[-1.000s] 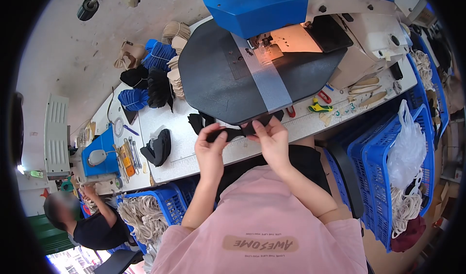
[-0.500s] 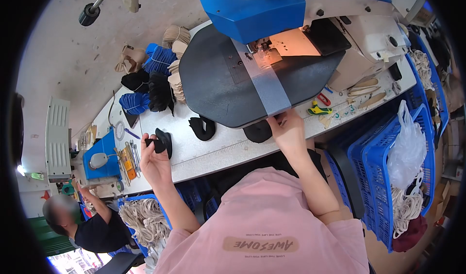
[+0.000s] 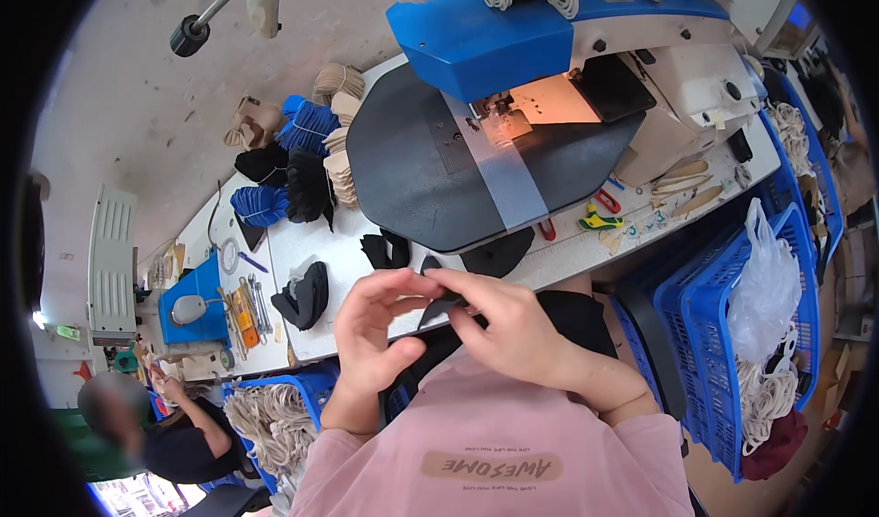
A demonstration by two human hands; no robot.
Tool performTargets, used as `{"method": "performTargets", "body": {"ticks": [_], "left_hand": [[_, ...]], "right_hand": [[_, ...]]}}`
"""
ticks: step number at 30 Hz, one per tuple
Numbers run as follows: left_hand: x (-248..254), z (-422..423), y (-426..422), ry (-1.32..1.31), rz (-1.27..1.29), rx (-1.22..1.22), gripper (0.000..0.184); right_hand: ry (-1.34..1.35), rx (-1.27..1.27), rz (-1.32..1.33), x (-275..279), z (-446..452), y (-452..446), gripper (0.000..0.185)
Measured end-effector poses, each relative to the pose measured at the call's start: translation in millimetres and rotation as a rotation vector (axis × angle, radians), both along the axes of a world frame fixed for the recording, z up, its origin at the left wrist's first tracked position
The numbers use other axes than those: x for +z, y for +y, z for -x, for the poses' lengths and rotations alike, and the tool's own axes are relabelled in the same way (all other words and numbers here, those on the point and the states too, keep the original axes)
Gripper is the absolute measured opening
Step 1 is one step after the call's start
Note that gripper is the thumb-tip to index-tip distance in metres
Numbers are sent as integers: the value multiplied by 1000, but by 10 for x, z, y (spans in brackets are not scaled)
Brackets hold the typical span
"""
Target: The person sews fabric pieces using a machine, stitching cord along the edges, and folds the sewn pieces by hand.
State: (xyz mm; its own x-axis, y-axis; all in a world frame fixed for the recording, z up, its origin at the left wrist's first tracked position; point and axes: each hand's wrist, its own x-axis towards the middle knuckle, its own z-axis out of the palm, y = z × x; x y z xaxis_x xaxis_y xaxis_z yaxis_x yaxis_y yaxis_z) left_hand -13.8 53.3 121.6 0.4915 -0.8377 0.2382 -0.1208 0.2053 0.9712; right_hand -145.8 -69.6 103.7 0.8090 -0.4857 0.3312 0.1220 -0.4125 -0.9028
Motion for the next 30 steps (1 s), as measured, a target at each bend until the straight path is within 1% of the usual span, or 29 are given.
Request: {"method": "performTargets", "body": {"ticks": [1, 2, 3, 5, 6, 7, 9, 10, 11, 13, 14, 15, 17, 18, 19, 21, 22, 23, 25, 26, 27, 30], "left_hand": [[-1, -11, -19, -103, 117, -42, 46], [11, -36, -38, -104, 121, -43, 46], [33, -82, -61, -222, 45, -16, 48], [89, -172, -141, -459, -105, 37, 51], [125, -191, -194, -462, -98, 35, 51], [175, -202, -251, -443, -125, -24, 48], [258, -225, -360, -406, -180, -141, 44], [251, -248, -409, -411, -171, -142, 44], [214, -283, -462, -486, -84, -125, 42], [165, -342, -586, -631, 93, -94, 40], [176, -351, -659, -635, 101, -99, 40], [192, -355, -745, -725, 111, -74, 41], [216, -342, -884, -905, 134, -17, 44], [210, -326, -930, -908, 142, -21, 44], [190, -312, -976, -926, 106, -25, 43], [176, -301, -1060, -961, 32, -33, 41], [189, -299, -1077, -964, 41, -39, 41], [200, -294, -1076, -1044, 8, -40, 38], [219, -275, -1056, -1204, -62, -38, 33], [228, -254, -1048, -1207, -56, -42, 33], [234, -221, -1035, -1186, -84, -44, 32], [226, -145, -1027, -1144, -145, -42, 29]], "right_hand": [[-2, 25, -126, 21, 28, -41, 35], [-4, 51, -253, 43, 55, -80, 30], [-6, 50, -248, 69, 78, -119, 30], [-98, 133, -376, 134, 122, -208, 23], [-145, 175, -438, 153, 138, -252, 19], [-148, 173, -429, 156, 146, -294, 19], [-201, 346, -501, 135, 147, -380, 17], [-228, 433, -535, 126, 147, -429, 16], [-232, 432, -524, 111, 150, -492, 16], [-221, 399, -499, 81, 164, -628, 13], [-214, 380, -488, 95, 166, -666, 12], [-218, 374, -481, 139, 165, -677, 12], [-5, 105, -496, 358, 133, -654, 11], [99, -32, -503, 429, 126, -658, 12], [93, -39, -498, 459, 130, -672, 12], [171, -97, -406, 509, 137, -708, 10], [212, -127, -361, 524, 145, -722, 9], [209, -136, -357, 524, 158, -736, 9], [257, -167, -30, 492, 184, -767, 9], [279, -180, 133, 486, 194, -782, 10], [277, -185, 134, 518, 212, -793, 10], [489, -162, 211, 685, 269, -833, 13]]}}
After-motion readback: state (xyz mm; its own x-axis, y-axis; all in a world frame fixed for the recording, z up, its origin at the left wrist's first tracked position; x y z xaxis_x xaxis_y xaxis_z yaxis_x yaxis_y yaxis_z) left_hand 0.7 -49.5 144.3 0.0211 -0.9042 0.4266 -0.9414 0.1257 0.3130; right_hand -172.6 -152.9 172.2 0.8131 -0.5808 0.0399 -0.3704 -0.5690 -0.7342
